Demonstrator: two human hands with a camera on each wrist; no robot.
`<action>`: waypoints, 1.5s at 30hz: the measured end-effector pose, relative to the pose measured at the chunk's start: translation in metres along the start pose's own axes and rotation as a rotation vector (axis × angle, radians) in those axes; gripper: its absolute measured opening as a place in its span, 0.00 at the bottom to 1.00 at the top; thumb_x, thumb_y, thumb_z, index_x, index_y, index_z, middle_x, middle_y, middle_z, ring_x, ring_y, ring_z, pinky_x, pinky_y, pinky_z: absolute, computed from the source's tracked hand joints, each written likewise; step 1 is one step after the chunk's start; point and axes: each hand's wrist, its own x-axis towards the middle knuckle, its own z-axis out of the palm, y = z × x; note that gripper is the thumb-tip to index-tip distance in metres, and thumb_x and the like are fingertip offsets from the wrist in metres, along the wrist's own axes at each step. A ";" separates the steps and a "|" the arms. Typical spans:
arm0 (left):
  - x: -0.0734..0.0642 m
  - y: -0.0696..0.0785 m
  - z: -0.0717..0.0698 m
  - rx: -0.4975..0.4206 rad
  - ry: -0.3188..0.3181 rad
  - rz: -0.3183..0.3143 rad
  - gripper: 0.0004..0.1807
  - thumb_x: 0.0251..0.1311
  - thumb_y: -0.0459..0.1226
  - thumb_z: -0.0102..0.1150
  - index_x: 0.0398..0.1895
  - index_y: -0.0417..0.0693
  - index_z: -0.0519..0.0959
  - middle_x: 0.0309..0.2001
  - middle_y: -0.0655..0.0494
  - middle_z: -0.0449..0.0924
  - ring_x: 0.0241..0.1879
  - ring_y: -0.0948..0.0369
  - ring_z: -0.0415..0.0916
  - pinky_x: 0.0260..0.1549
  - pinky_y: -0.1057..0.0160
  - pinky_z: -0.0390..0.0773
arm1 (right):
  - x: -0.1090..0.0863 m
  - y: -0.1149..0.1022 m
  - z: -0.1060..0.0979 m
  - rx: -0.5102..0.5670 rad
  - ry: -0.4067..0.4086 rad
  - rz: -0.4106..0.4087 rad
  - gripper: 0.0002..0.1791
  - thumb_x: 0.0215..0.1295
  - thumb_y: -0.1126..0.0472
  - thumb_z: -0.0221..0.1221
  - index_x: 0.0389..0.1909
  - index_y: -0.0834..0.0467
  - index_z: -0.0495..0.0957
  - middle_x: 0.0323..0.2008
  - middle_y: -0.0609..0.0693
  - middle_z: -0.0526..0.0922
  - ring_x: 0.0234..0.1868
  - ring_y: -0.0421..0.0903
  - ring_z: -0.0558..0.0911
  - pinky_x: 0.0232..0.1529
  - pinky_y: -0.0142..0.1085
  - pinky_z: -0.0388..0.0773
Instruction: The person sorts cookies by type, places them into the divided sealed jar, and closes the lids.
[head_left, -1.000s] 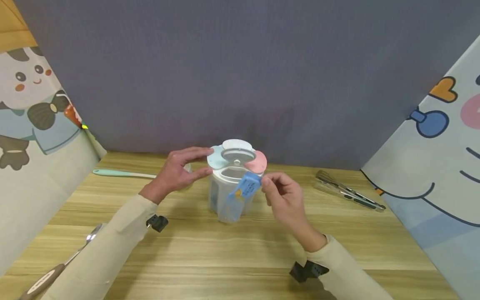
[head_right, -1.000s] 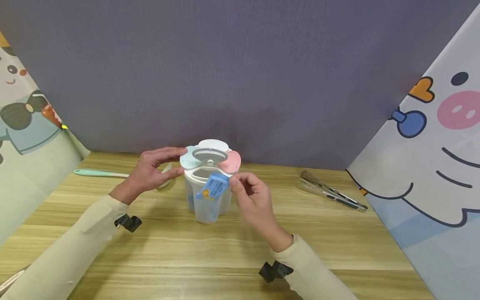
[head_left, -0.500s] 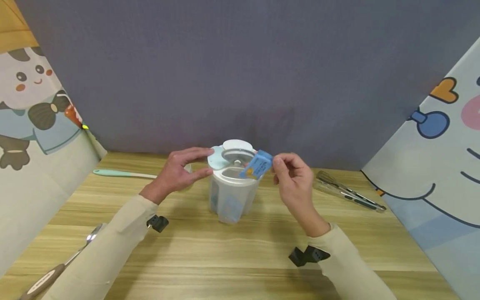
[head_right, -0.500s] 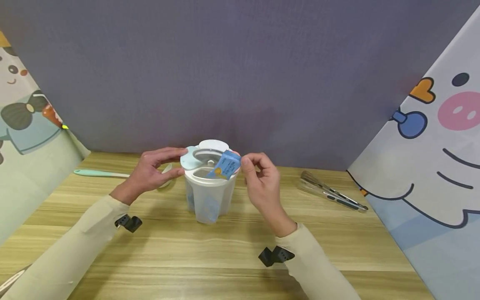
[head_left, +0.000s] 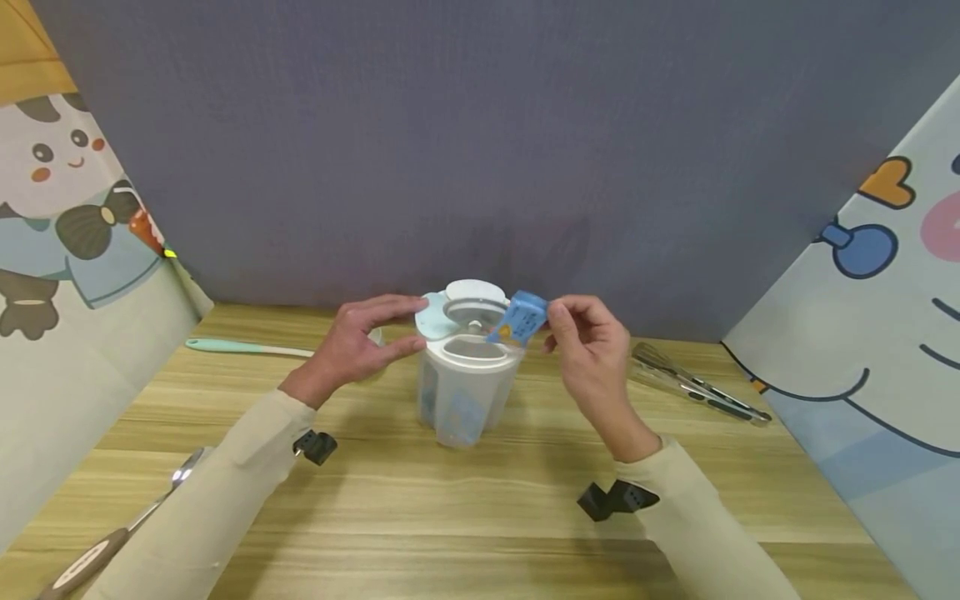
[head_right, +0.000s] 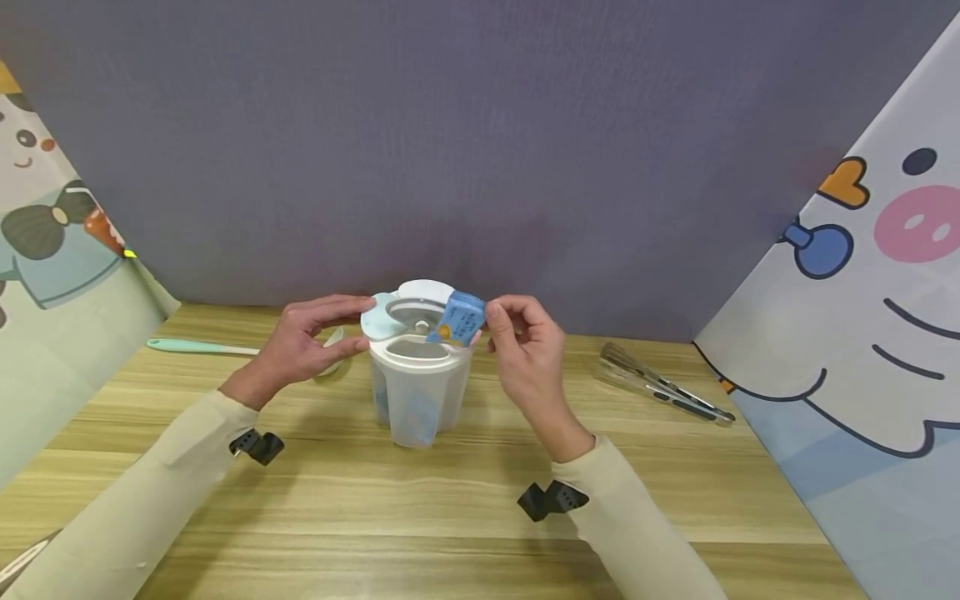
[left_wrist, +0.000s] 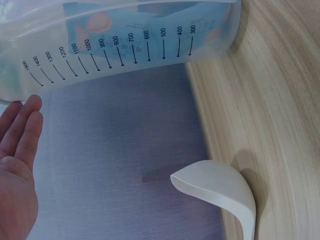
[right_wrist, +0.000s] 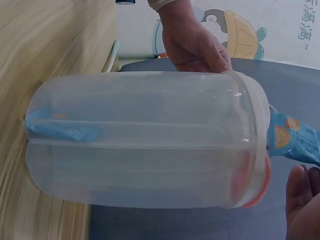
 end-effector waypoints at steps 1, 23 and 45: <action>0.000 0.000 0.000 -0.001 0.000 -0.001 0.25 0.37 0.20 0.72 0.45 0.27 0.78 0.46 0.36 0.79 0.45 0.45 0.78 0.47 0.61 0.78 | 0.000 0.001 0.001 0.006 -0.001 0.005 0.06 0.65 0.74 0.55 0.32 0.77 0.73 0.25 0.55 0.79 0.24 0.41 0.78 0.19 0.29 0.76; -0.001 -0.002 0.000 -0.038 -0.002 0.001 0.24 0.39 0.20 0.71 0.45 0.26 0.78 0.46 0.36 0.79 0.46 0.45 0.78 0.44 0.53 0.79 | -0.003 0.005 0.019 0.086 -0.041 -0.106 0.02 0.61 0.79 0.55 0.32 0.78 0.72 0.28 0.56 0.80 0.23 0.44 0.79 0.23 0.32 0.79; 0.000 -0.001 0.001 -0.013 0.002 0.016 0.24 0.39 0.20 0.71 0.45 0.27 0.78 0.45 0.36 0.79 0.44 0.46 0.79 0.43 0.52 0.80 | -0.015 0.010 0.024 0.006 -0.084 -0.165 0.04 0.56 0.81 0.60 0.33 0.75 0.78 0.29 0.64 0.78 0.31 0.43 0.80 0.31 0.29 0.80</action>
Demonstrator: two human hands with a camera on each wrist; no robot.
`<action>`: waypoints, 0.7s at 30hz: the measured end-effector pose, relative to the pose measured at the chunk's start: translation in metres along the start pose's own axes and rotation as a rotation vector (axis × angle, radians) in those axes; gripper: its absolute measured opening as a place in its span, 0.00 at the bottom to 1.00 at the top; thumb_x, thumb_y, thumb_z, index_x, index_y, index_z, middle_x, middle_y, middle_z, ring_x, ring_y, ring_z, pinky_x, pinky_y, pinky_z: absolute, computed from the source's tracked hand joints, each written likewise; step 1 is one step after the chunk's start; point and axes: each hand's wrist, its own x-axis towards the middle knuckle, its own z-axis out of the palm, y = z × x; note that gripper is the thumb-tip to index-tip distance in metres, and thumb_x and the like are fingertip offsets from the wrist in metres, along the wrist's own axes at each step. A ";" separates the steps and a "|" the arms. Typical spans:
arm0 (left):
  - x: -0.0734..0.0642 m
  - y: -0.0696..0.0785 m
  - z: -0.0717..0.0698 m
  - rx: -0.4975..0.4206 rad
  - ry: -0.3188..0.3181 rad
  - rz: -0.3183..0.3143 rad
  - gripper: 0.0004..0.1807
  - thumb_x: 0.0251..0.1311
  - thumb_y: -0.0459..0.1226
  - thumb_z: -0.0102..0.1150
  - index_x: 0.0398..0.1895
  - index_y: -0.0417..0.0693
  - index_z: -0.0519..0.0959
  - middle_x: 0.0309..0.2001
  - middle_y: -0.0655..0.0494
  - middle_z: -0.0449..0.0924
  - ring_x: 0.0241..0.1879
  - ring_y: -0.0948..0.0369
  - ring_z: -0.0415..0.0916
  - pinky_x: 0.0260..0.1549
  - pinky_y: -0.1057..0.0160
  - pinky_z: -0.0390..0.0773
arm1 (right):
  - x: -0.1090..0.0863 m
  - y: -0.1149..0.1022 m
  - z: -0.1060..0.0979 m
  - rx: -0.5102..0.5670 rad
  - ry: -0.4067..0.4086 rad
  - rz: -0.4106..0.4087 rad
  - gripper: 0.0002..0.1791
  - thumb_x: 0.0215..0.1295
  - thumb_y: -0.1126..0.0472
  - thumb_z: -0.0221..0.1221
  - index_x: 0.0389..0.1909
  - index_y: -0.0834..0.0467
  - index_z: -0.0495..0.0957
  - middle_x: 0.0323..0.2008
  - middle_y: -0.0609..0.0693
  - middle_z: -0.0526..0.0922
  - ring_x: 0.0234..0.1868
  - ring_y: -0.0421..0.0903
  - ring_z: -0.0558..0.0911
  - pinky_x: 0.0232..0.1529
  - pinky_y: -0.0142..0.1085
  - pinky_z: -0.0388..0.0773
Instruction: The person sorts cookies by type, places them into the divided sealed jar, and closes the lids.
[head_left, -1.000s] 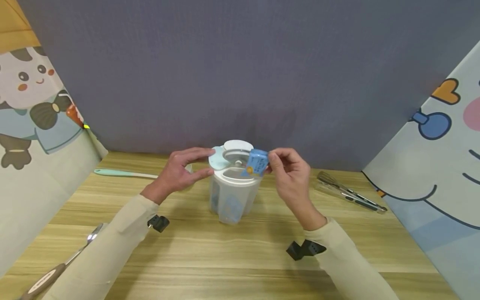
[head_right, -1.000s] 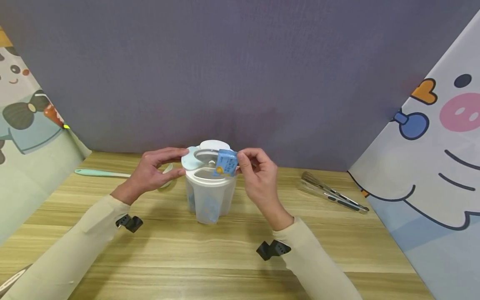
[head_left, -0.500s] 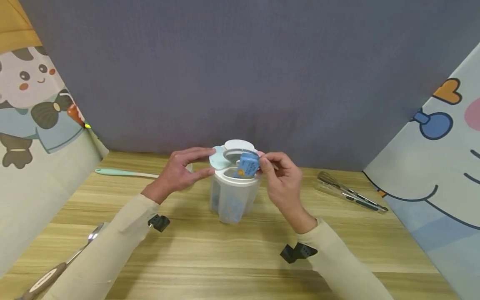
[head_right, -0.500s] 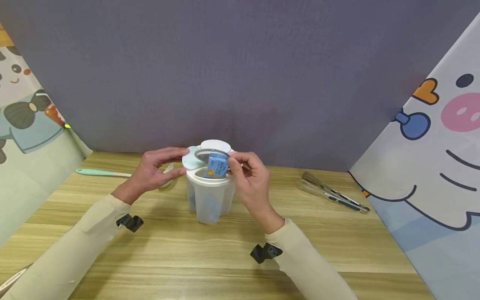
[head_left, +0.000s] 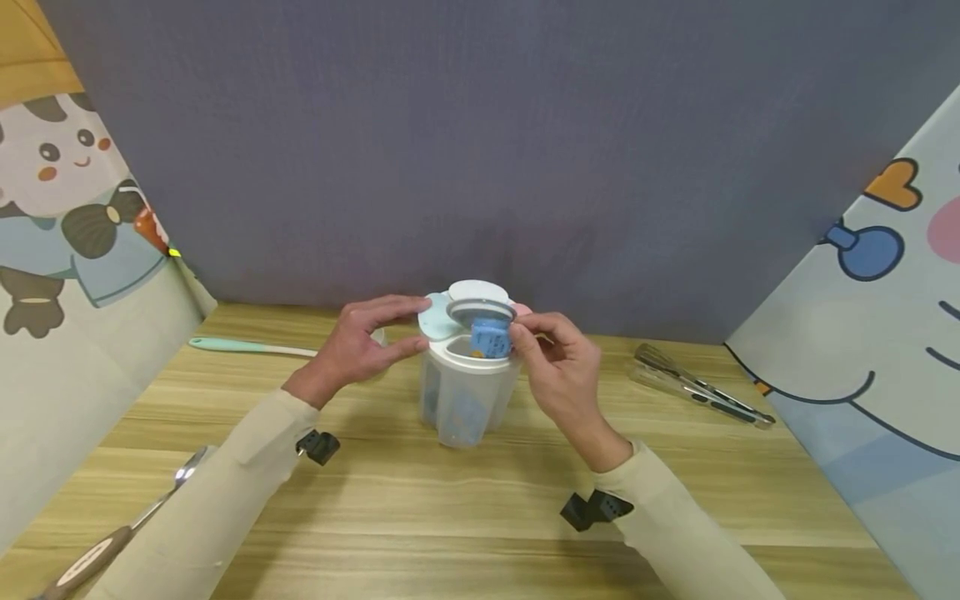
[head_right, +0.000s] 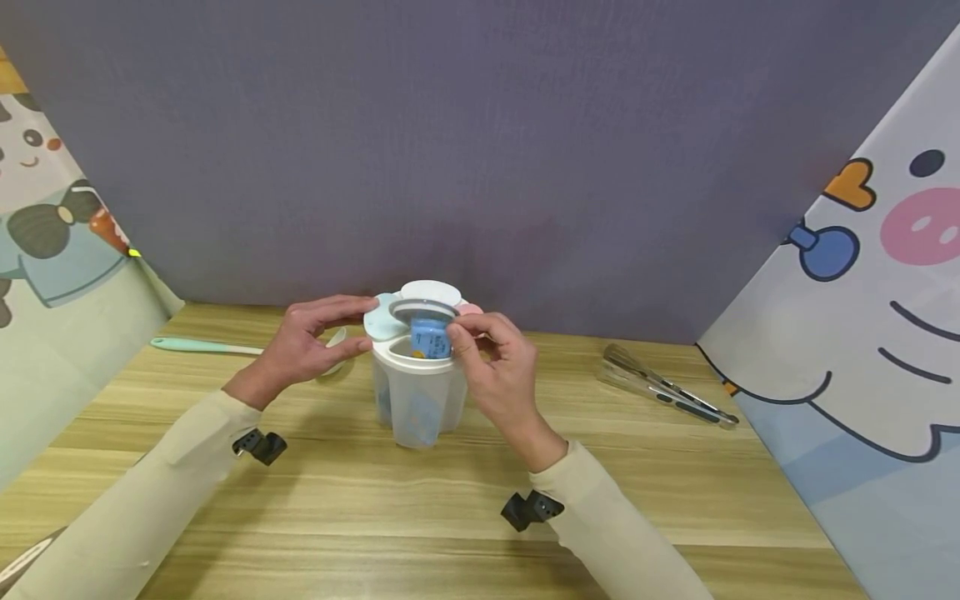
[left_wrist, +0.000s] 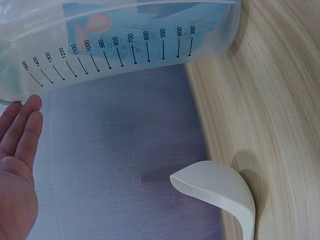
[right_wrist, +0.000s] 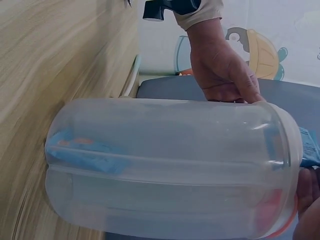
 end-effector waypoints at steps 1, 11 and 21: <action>0.000 0.000 0.000 0.002 0.000 0.000 0.24 0.39 0.20 0.71 0.45 0.27 0.78 0.45 0.36 0.79 0.44 0.46 0.79 0.43 0.53 0.80 | 0.000 0.000 0.000 -0.005 -0.001 0.002 0.05 0.55 0.81 0.60 0.33 0.75 0.78 0.30 0.64 0.79 0.32 0.43 0.80 0.31 0.29 0.80; 0.000 -0.001 0.000 -0.002 0.002 0.001 0.25 0.38 0.20 0.72 0.45 0.27 0.78 0.46 0.37 0.79 0.45 0.47 0.78 0.45 0.57 0.79 | 0.006 0.005 -0.007 -0.033 0.056 -0.017 0.07 0.54 0.85 0.57 0.33 0.76 0.78 0.28 0.65 0.78 0.29 0.42 0.78 0.26 0.26 0.76; 0.000 -0.001 0.000 -0.003 0.002 -0.004 0.24 0.38 0.20 0.71 0.45 0.27 0.78 0.46 0.36 0.79 0.45 0.46 0.78 0.45 0.60 0.79 | 0.018 0.006 -0.010 -0.097 -0.004 0.163 0.05 0.58 0.79 0.58 0.35 0.76 0.80 0.33 0.66 0.81 0.30 0.40 0.78 0.28 0.25 0.76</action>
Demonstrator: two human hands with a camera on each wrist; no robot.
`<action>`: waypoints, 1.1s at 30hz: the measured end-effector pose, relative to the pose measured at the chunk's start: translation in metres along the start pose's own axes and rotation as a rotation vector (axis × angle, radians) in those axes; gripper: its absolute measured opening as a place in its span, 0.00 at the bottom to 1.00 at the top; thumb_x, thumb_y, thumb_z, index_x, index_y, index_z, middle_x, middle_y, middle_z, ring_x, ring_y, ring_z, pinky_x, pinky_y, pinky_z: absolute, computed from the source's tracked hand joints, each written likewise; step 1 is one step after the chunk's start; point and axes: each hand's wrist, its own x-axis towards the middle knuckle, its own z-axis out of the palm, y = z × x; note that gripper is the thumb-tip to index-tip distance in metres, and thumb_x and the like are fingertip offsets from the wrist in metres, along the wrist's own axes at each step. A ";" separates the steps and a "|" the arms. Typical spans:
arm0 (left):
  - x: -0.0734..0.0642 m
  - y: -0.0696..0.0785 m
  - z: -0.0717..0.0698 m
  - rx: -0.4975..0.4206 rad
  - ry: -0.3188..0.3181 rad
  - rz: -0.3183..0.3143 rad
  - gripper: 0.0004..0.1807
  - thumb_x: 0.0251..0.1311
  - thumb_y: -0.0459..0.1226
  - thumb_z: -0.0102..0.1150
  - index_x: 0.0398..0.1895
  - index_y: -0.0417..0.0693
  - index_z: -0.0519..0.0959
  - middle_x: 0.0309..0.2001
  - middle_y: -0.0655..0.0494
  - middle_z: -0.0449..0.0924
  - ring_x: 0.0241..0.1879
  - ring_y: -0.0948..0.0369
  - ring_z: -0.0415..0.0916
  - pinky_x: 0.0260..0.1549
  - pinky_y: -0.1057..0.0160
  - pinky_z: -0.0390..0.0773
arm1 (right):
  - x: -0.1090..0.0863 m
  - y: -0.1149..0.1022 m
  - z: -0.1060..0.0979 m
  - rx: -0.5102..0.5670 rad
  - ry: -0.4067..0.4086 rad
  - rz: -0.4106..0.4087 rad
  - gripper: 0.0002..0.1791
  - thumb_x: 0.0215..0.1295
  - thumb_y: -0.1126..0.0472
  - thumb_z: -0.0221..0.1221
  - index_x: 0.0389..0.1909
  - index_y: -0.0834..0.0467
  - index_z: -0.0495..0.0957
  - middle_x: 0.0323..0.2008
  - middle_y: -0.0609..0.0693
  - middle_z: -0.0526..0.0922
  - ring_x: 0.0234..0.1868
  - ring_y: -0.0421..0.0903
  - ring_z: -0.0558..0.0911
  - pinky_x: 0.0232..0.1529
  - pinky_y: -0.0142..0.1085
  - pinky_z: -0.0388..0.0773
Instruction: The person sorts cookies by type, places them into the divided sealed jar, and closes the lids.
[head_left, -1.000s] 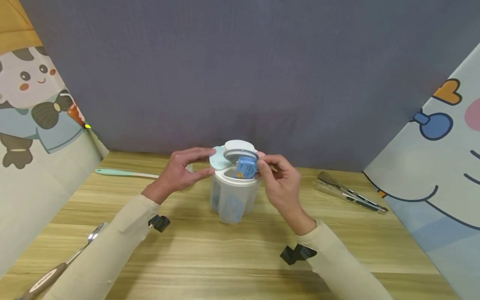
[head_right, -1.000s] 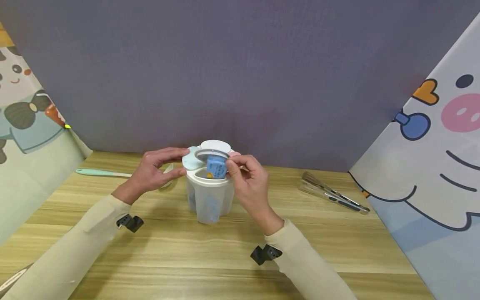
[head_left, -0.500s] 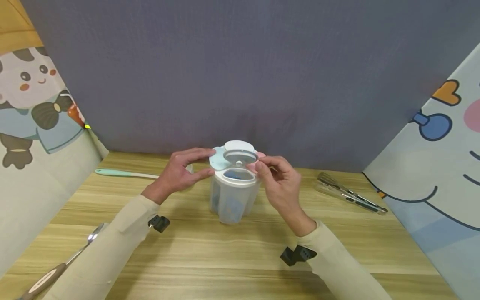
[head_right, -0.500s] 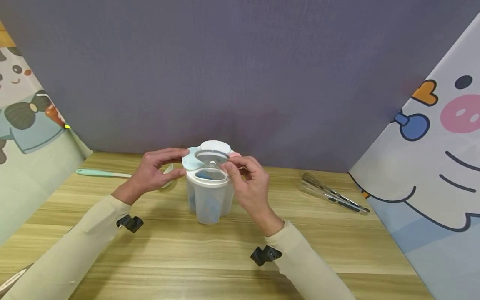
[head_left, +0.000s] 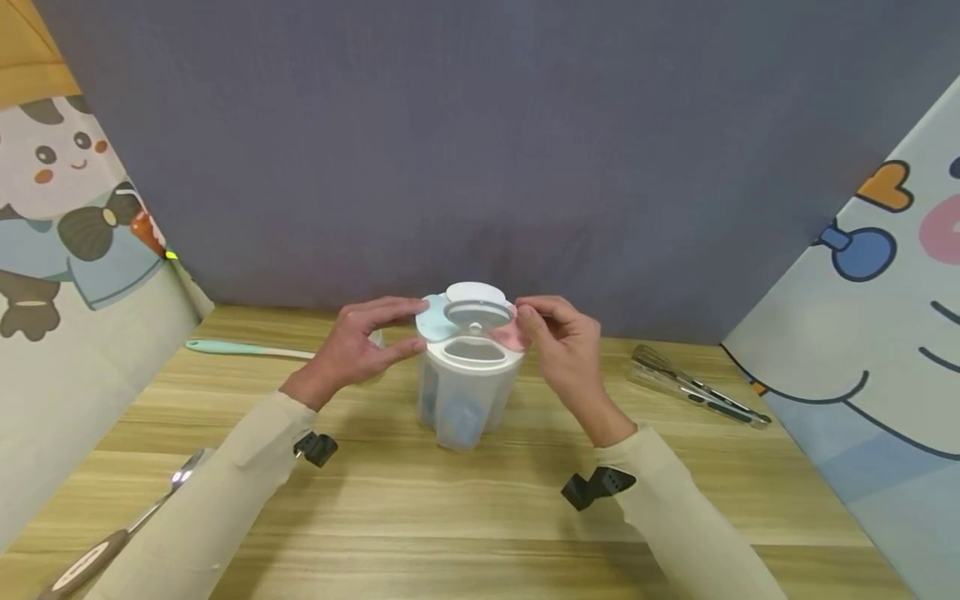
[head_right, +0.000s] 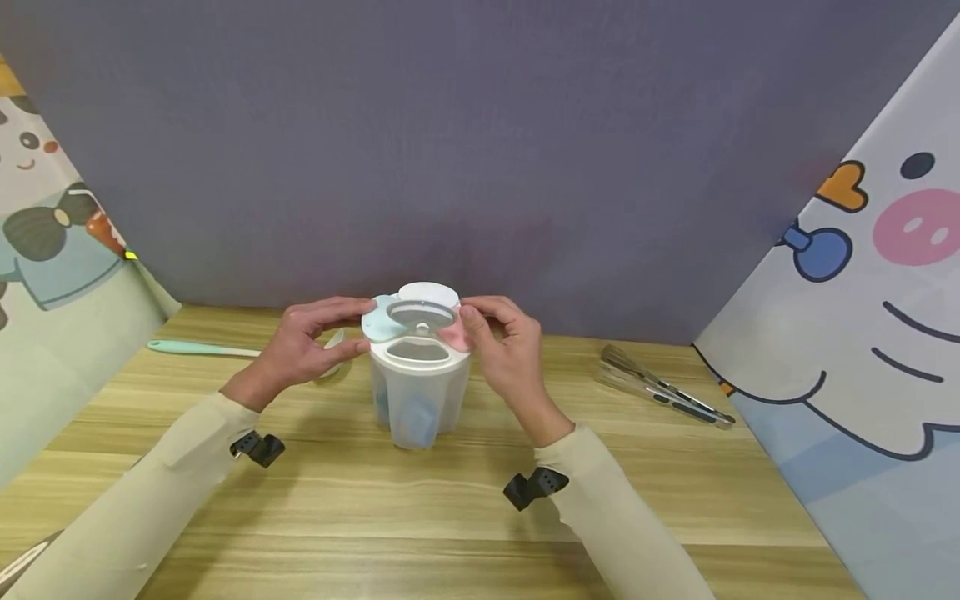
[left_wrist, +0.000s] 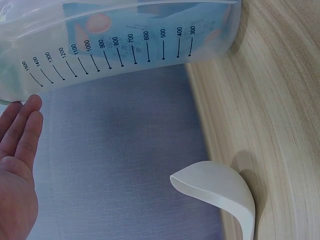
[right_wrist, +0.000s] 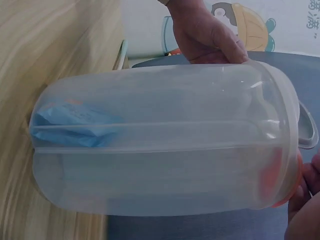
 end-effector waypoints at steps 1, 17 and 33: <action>0.000 0.000 0.000 0.002 0.000 0.000 0.24 0.38 0.20 0.71 0.45 0.27 0.78 0.46 0.36 0.79 0.45 0.46 0.78 0.46 0.61 0.79 | 0.000 -0.004 0.001 -0.005 -0.019 0.006 0.04 0.59 0.79 0.58 0.34 0.76 0.79 0.33 0.66 0.80 0.30 0.39 0.78 0.28 0.25 0.76; -0.001 -0.001 0.000 -0.006 -0.006 -0.007 0.25 0.38 0.20 0.71 0.45 0.26 0.78 0.47 0.36 0.79 0.45 0.48 0.79 0.45 0.62 0.79 | -0.006 0.014 -0.006 -0.059 -0.129 -0.114 0.08 0.50 0.84 0.61 0.30 0.72 0.81 0.31 0.63 0.82 0.39 0.42 0.78 0.41 0.30 0.76; -0.002 -0.003 0.000 0.005 -0.008 -0.015 0.24 0.40 0.22 0.71 0.46 0.28 0.78 0.47 0.36 0.79 0.44 0.46 0.79 0.45 0.58 0.79 | -0.020 0.016 -0.014 -0.106 -0.188 -0.300 0.15 0.61 0.56 0.63 0.30 0.66 0.83 0.39 0.62 0.80 0.45 0.57 0.72 0.50 0.39 0.69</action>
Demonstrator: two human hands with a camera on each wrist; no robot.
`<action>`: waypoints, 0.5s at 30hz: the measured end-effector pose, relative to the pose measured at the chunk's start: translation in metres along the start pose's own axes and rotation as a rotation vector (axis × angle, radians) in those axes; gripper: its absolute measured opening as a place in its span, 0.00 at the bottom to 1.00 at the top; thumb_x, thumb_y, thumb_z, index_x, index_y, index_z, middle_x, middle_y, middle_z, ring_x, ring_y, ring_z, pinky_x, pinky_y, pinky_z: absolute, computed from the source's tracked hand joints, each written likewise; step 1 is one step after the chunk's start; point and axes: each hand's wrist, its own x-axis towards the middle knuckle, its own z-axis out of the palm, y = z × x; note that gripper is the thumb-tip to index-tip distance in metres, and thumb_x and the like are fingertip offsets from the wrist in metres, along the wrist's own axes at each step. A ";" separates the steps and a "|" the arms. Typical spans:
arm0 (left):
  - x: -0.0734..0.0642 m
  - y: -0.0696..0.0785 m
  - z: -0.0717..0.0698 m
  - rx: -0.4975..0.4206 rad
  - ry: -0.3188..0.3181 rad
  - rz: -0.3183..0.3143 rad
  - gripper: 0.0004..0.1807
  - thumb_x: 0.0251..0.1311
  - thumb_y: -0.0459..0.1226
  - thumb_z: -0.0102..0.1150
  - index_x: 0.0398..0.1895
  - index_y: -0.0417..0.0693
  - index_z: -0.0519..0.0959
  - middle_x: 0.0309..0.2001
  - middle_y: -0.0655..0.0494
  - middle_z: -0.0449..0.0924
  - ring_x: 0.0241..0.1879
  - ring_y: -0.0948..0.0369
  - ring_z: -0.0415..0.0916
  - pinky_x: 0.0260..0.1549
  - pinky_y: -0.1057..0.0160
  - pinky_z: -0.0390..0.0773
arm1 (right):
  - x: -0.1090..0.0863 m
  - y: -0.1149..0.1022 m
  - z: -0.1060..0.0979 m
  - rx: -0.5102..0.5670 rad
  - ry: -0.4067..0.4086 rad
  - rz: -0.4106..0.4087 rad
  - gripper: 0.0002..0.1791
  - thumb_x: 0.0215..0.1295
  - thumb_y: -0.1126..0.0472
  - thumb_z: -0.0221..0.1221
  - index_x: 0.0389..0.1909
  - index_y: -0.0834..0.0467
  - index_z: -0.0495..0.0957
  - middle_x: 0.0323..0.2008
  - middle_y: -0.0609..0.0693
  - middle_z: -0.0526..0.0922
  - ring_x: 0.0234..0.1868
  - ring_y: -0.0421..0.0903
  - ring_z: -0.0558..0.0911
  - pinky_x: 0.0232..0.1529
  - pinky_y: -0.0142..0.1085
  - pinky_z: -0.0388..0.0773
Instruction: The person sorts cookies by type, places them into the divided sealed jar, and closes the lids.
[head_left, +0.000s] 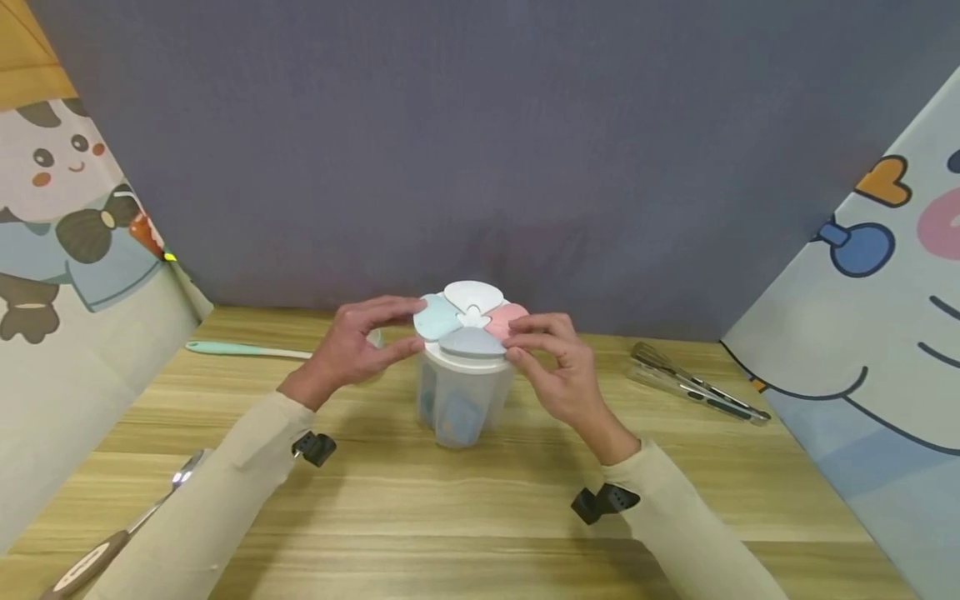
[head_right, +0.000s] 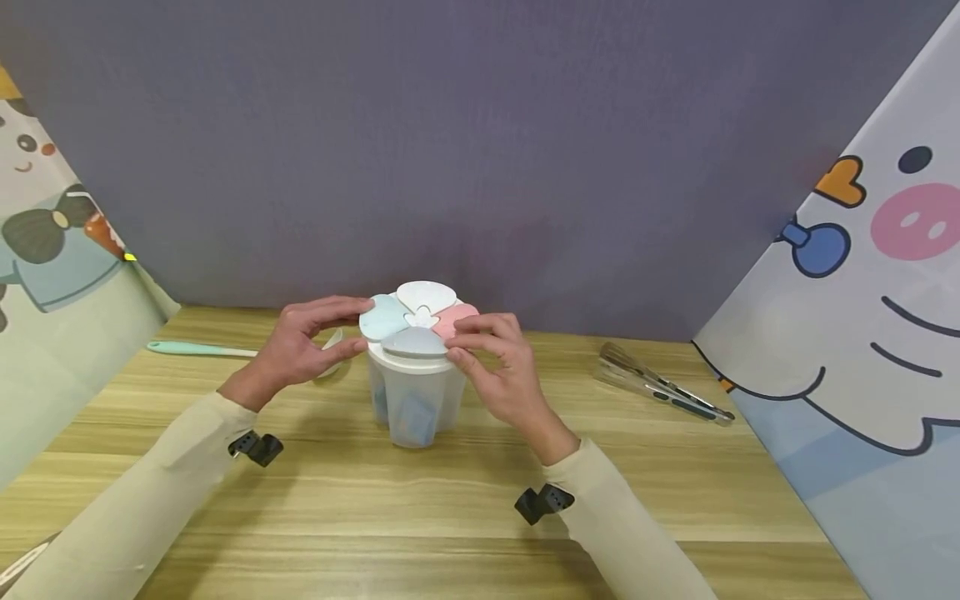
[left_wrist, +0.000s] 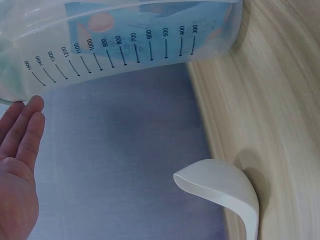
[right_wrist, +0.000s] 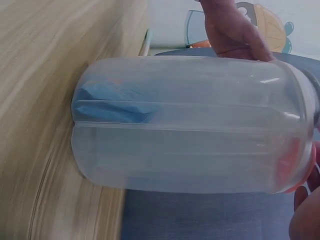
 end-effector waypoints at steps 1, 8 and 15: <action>-0.001 -0.004 0.001 0.010 0.003 -0.001 0.24 0.41 0.23 0.72 0.47 0.29 0.79 0.47 0.38 0.79 0.45 0.47 0.79 0.46 0.59 0.79 | -0.003 0.004 0.000 0.000 0.000 0.002 0.17 0.61 0.53 0.63 0.30 0.66 0.84 0.41 0.62 0.80 0.46 0.57 0.72 0.50 0.39 0.69; -0.003 -0.021 0.011 0.080 0.069 -0.063 0.29 0.52 0.55 0.66 0.46 0.41 0.82 0.45 0.50 0.82 0.44 0.55 0.79 0.44 0.54 0.79 | 0.006 -0.014 0.003 -0.013 0.014 0.120 0.07 0.59 0.71 0.60 0.37 0.70 0.81 0.49 0.69 0.76 0.50 0.65 0.69 0.49 0.43 0.66; 0.003 -0.008 0.020 0.041 0.097 -0.197 0.25 0.46 0.46 0.74 0.42 0.39 0.80 0.41 0.50 0.81 0.39 0.57 0.81 0.40 0.54 0.81 | 0.020 -0.038 0.007 -0.020 -0.065 0.414 0.21 0.56 0.72 0.59 0.51 0.76 0.73 0.59 0.70 0.68 0.61 0.64 0.63 0.58 0.50 0.63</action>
